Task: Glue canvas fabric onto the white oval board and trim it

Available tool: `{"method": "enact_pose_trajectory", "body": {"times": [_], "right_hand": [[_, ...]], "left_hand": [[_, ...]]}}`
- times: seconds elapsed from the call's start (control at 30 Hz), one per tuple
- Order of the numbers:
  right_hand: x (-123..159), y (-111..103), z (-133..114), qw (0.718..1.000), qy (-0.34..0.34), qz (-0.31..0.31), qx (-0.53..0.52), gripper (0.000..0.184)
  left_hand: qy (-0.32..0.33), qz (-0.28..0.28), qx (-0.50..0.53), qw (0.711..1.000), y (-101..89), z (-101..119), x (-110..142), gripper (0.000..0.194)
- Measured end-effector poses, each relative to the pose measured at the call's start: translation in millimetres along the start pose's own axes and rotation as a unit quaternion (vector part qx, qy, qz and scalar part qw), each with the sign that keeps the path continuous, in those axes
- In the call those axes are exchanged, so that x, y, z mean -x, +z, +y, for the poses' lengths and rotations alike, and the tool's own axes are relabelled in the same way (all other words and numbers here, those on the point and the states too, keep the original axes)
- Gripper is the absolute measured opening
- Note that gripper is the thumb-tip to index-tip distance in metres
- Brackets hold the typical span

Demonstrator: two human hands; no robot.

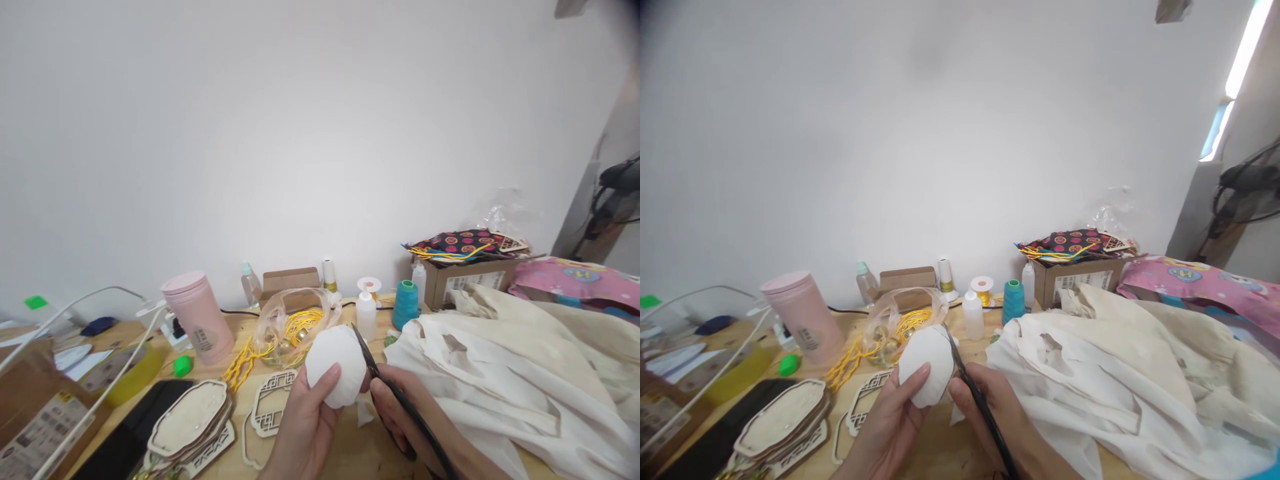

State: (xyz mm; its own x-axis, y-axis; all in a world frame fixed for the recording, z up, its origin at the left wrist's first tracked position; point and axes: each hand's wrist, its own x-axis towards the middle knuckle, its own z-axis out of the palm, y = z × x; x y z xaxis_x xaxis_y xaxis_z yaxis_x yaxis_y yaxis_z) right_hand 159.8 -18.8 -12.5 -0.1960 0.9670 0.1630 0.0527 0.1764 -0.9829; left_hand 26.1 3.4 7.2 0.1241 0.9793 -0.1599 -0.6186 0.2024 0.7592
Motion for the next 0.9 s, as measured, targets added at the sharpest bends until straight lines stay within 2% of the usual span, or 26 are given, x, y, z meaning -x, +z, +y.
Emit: {"method": "enact_pose_trajectory", "body": {"times": [0.1, 0.4, 0.6, 0.77, 0.9], "right_hand": [[-2, -4, -2, 1.000, 0.005, -0.019, 0.001, 0.043], [0, 0, 0, 0.999, 0.042, 0.002, -0.004, 0.044], [-1, -3, -6, 0.998, 0.053, -0.010, 0.012, 0.047], [0, -5, -12, 0.998, 0.048, -0.012, 0.043, 0.047], [-1, -6, -12, 0.997, 0.043, -0.013, 0.063, 0.046]], "left_hand": [[0.014, 0.007, -0.008, 1.000, -3.1, 1, -1, 0.064], [0.010, 0.001, -0.017, 1.000, -3.6, 4, -2, 0.069], [0.013, -0.014, -0.028, 0.999, -6.2, 5, -3, 0.070], [0.020, -0.056, -0.031, 0.998, -10.4, 8, -5, 0.067], [0.025, -0.056, -0.034, 0.998, -11.2, 10, -5, 0.068]]}}
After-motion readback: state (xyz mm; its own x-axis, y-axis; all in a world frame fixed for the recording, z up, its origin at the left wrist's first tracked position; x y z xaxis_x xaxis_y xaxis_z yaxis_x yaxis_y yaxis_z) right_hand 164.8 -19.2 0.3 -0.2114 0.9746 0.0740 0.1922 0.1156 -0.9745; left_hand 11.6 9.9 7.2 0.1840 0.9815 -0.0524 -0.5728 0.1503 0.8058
